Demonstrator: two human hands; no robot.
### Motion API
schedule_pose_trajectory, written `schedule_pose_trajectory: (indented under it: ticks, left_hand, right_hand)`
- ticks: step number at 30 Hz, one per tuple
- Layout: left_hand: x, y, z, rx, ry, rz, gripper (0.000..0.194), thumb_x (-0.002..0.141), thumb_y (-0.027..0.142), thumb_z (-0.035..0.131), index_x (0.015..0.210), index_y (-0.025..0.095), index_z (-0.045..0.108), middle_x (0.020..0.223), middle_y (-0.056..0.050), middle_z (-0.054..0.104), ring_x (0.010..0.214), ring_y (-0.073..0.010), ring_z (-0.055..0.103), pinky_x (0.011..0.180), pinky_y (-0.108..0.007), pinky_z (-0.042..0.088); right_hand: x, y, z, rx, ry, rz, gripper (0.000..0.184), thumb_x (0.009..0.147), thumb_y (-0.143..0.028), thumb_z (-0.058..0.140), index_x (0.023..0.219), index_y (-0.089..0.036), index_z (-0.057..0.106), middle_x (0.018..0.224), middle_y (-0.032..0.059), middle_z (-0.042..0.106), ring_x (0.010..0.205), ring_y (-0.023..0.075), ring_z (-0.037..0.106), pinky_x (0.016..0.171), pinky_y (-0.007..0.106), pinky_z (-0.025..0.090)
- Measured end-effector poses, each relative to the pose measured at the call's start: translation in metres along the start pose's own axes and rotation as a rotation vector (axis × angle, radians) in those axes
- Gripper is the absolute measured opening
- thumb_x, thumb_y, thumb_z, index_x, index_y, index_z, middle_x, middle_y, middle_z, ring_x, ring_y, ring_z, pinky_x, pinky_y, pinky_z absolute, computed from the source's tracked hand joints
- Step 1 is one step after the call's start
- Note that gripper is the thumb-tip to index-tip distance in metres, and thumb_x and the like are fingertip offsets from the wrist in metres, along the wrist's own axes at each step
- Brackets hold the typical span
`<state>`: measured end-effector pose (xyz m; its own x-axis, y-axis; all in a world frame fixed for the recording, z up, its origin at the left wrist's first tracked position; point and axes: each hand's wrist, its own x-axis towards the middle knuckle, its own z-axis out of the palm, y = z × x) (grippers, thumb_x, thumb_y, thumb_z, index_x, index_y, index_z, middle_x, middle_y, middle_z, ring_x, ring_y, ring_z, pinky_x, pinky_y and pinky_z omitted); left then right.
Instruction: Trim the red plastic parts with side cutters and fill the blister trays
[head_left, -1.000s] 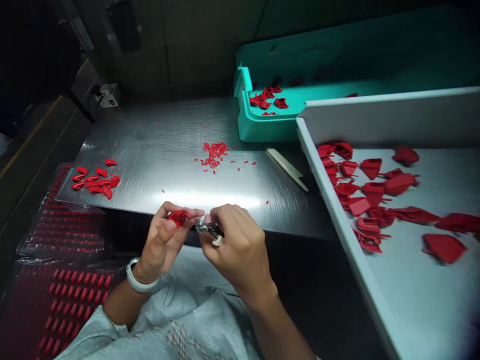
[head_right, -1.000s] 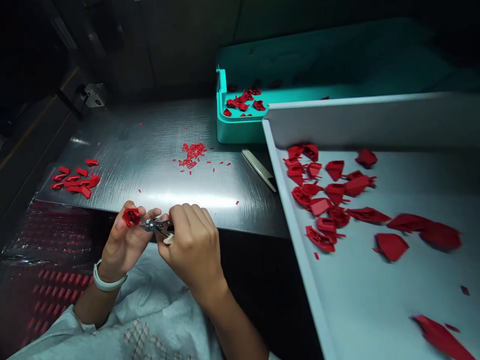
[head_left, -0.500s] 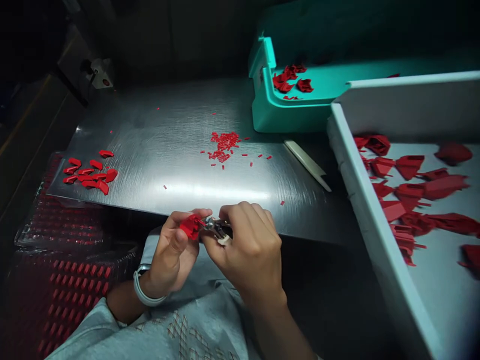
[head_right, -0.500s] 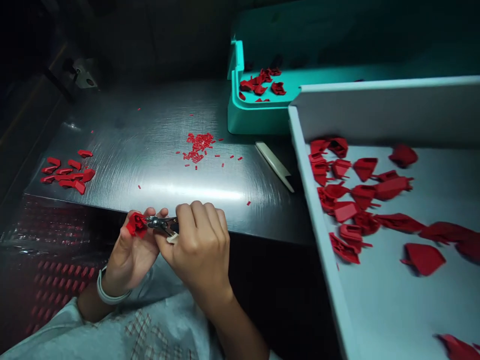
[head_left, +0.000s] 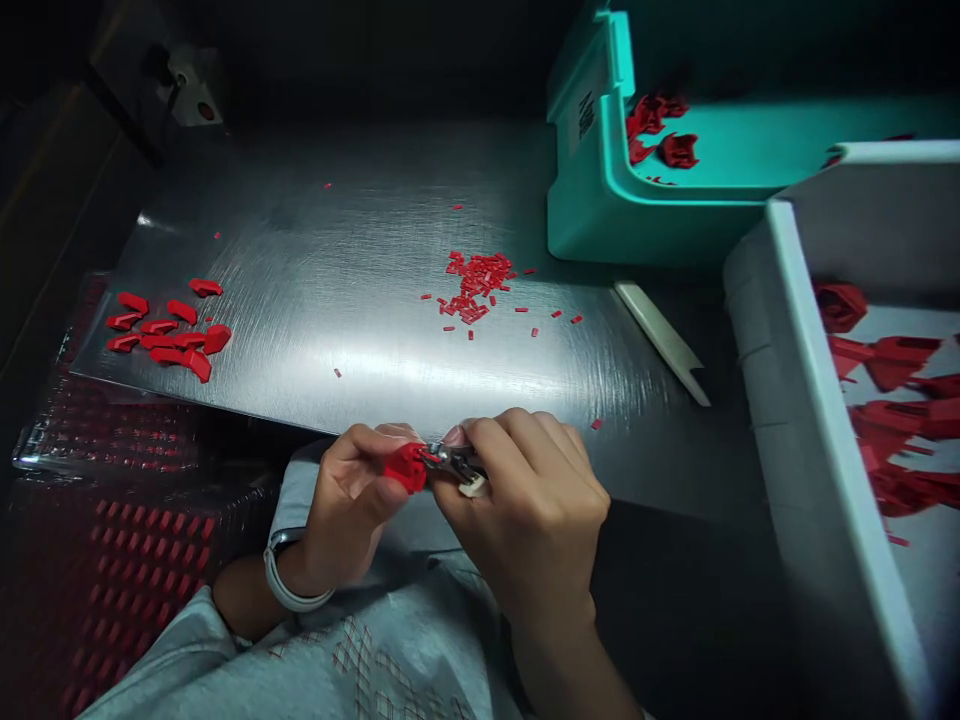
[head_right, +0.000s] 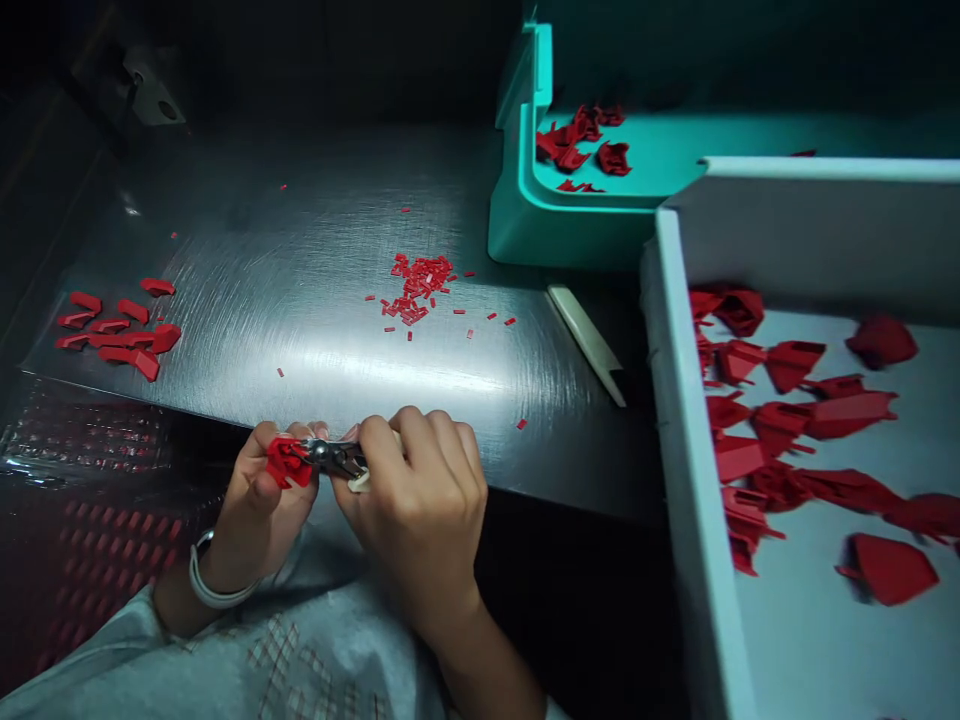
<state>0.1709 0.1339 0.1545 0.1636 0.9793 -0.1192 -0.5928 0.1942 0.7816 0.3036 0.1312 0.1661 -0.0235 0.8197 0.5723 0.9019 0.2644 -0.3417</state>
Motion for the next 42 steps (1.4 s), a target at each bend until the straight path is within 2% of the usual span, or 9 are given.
schedule_pose_trajectory:
  ticks: [6,12,18,23,27,31,42]
  left_hand:
    - [0.004,0.001,-0.001,0.062,-0.011,0.058,0.027,0.076,0.047,0.09,0.078,0.026,0.073,0.074,0.002,0.063,0.079,-0.0136,0.06,0.072,-0.024,0.055]
    - [0.005,-0.004,-0.009,0.22,0.022,0.242,0.019,0.079,0.044,0.088,0.089,0.031,0.079,0.079,0.0,0.069,0.083,-0.0141,0.061,0.079,-0.025,0.054]
    - [0.005,-0.006,-0.014,0.306,0.03,0.315,0.019,0.082,0.047,0.085,0.092,0.032,0.08,0.077,0.0,0.07,0.084,-0.0147,0.06,0.081,-0.026,0.053]
    - [0.006,-0.008,-0.013,0.316,0.04,0.329,0.022,0.081,0.049,0.085,0.09,0.031,0.078,0.078,0.0,0.071,0.083,-0.0159,0.062,0.08,-0.028,0.055]
    - [0.008,-0.01,-0.009,0.283,0.098,0.331,0.024,0.077,0.05,0.088,0.085,0.03,0.077,0.074,0.001,0.066,0.079,-0.0146,0.059,0.075,-0.025,0.054]
    - [0.01,-0.01,-0.007,0.253,0.103,0.327,0.025,0.077,0.049,0.089,0.082,0.028,0.076,0.07,0.002,0.062,0.073,-0.0124,0.057,0.071,-0.022,0.051]
    - [0.011,-0.004,-0.009,0.279,0.099,0.297,0.022,0.075,0.044,0.091,0.083,0.029,0.077,0.077,0.002,0.07,0.075,-0.0106,0.062,0.072,-0.02,0.054]
  right_hand:
    - [0.003,0.002,0.002,-0.032,-0.007,-0.021,0.028,0.095,-0.01,0.056,0.069,-0.022,0.059,0.063,0.0024,0.051,0.063,0.0239,0.042,0.06,0.037,0.035]
    - [0.005,0.007,0.005,-0.04,-0.027,-0.042,0.032,0.098,-0.012,0.053,0.068,-0.023,0.058,0.062,0.0019,0.051,0.063,0.0238,0.043,0.061,0.036,0.035]
    - [0.008,0.009,0.005,-0.015,-0.069,-0.057,0.028,0.091,-0.01,0.053,0.067,-0.022,0.06,0.063,0.0027,0.052,0.063,0.0241,0.046,0.062,0.036,0.036]
    - [0.009,0.009,0.004,-0.011,-0.073,-0.064,0.026,0.088,-0.008,0.053,0.067,-0.021,0.062,0.062,0.0038,0.052,0.062,0.0247,0.046,0.062,0.037,0.036]
    - [0.009,0.009,0.005,-0.032,-0.074,-0.061,0.024,0.086,-0.008,0.053,0.068,-0.021,0.063,0.063,0.0039,0.053,0.063,0.0247,0.046,0.062,0.037,0.036]
    - [0.01,0.009,0.005,-0.064,-0.074,-0.067,0.025,0.086,-0.008,0.053,0.067,-0.022,0.061,0.062,0.0027,0.052,0.062,0.0241,0.046,0.061,0.036,0.036]
    - [0.015,0.012,0.0,-0.14,-0.107,-0.109,0.028,0.09,-0.011,0.054,0.065,-0.021,0.059,0.062,0.0041,0.053,0.062,0.0243,0.045,0.061,0.036,0.034]
